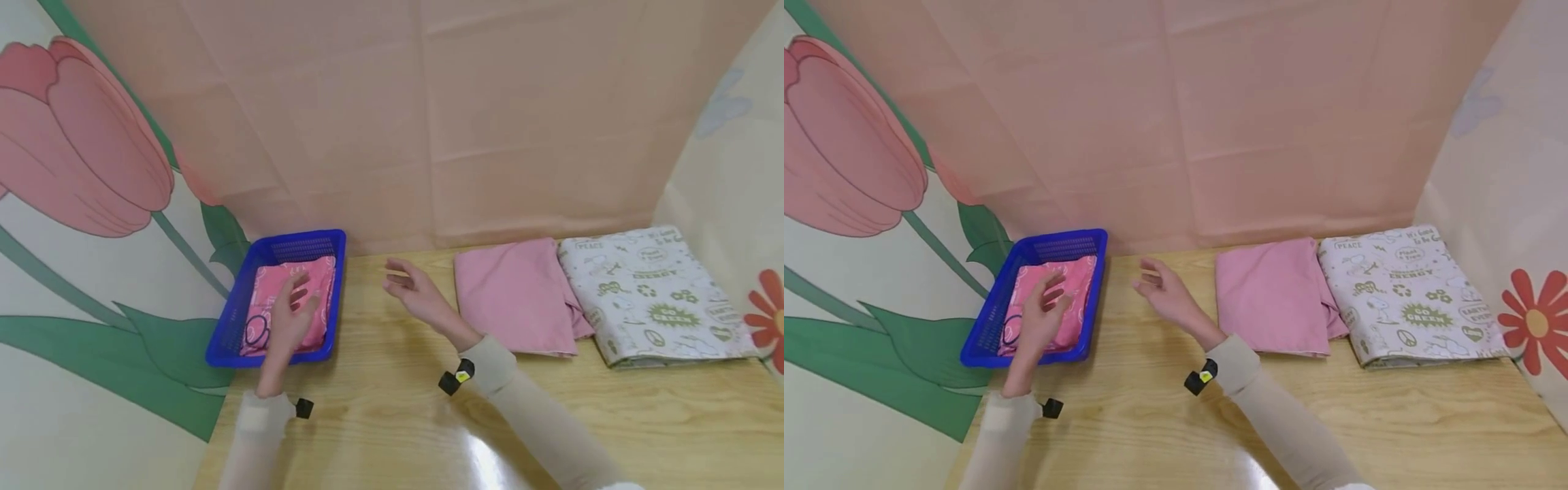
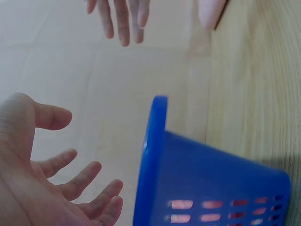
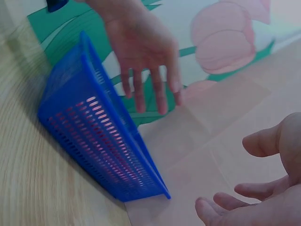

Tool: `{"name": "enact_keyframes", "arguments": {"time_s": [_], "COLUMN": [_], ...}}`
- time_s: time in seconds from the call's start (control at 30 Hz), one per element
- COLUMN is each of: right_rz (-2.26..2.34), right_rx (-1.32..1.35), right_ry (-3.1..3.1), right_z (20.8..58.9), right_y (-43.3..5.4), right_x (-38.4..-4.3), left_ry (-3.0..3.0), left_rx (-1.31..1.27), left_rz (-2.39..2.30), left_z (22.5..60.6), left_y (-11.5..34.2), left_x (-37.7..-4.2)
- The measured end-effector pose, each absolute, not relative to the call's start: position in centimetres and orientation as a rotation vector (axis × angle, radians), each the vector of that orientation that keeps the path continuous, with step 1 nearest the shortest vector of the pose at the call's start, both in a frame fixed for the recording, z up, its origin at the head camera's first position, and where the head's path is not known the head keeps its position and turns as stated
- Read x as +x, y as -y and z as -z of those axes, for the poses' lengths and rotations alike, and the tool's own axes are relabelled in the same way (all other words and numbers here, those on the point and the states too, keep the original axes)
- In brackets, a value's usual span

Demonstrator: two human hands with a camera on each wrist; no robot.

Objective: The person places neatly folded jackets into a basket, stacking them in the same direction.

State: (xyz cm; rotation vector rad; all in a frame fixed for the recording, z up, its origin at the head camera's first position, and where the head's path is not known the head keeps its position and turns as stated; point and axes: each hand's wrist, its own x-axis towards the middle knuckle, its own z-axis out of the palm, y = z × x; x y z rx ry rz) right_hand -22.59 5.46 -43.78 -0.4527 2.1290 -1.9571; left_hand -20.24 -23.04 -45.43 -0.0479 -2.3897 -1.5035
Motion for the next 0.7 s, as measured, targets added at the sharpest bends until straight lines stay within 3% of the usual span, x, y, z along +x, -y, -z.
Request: {"name": "enact_keyframes", "arguments": {"time_s": [0.7], "right_rz": [2.008], "right_rx": [-0.379], "right_ry": [-2.218], "right_z": [45.5], "right_y": [-11.6], "right_x": [-21.6], "left_ry": [2.396], "left_rx": [-0.189], "left_rz": [1.453], "left_z": [47.6], "left_y": [18.3], "left_x": [-21.0]}}
